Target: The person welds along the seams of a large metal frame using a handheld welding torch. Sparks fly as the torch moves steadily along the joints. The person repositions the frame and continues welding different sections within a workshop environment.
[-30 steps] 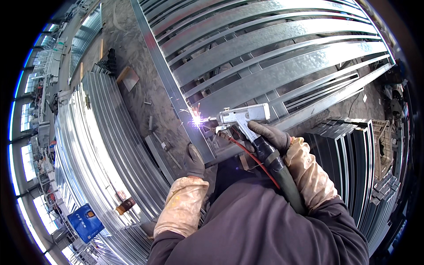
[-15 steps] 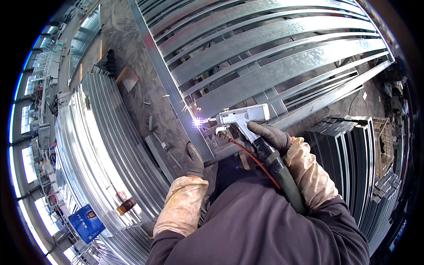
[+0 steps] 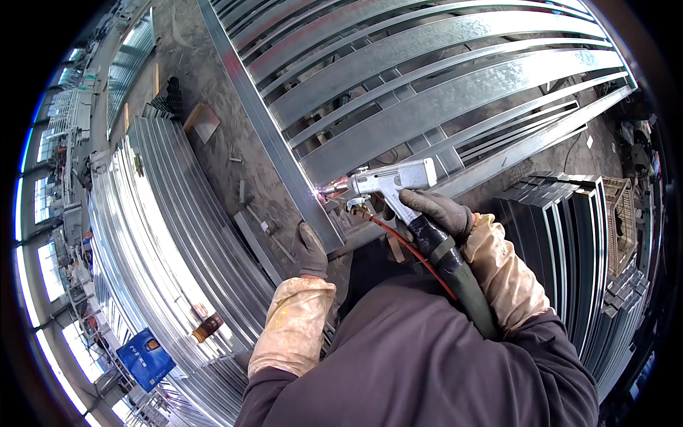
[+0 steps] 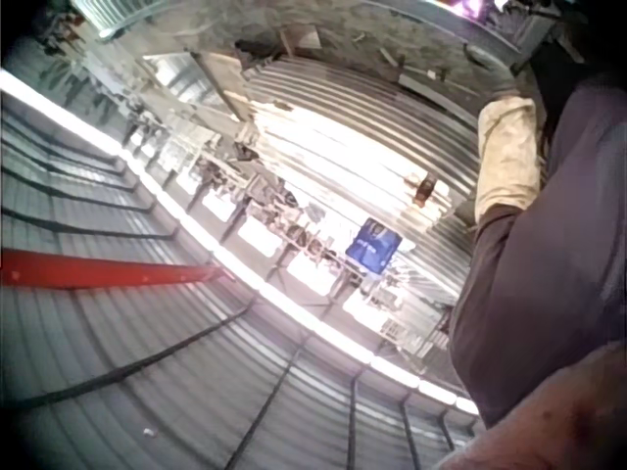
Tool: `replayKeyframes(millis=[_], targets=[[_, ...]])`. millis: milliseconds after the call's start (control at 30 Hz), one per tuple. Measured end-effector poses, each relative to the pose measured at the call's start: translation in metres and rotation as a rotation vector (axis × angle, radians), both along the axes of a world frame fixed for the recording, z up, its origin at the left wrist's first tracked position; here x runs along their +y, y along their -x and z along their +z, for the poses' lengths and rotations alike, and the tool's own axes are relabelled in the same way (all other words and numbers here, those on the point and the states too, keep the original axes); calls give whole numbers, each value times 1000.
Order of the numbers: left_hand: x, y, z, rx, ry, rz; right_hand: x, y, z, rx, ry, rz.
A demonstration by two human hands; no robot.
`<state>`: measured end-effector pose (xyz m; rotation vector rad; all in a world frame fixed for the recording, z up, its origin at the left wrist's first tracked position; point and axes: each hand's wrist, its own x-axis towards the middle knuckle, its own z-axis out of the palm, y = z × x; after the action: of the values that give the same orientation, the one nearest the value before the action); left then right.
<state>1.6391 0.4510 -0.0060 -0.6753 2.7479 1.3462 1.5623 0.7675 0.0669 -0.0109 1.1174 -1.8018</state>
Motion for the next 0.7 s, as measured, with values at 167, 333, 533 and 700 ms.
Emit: replayKeyframes(millis=[167,333,533,700], targets=[[7,4,7,19,8,12,12,-18,-19,120,-6,-24],[8,2,-1,186,150,37,10,-28,8,51,-161,-77],[4,1,-9,188,148,31,6,-26,27,-85,-85,-86],[2,1,-4,57,25,11,7,-27,18,-84,-11,-62]])
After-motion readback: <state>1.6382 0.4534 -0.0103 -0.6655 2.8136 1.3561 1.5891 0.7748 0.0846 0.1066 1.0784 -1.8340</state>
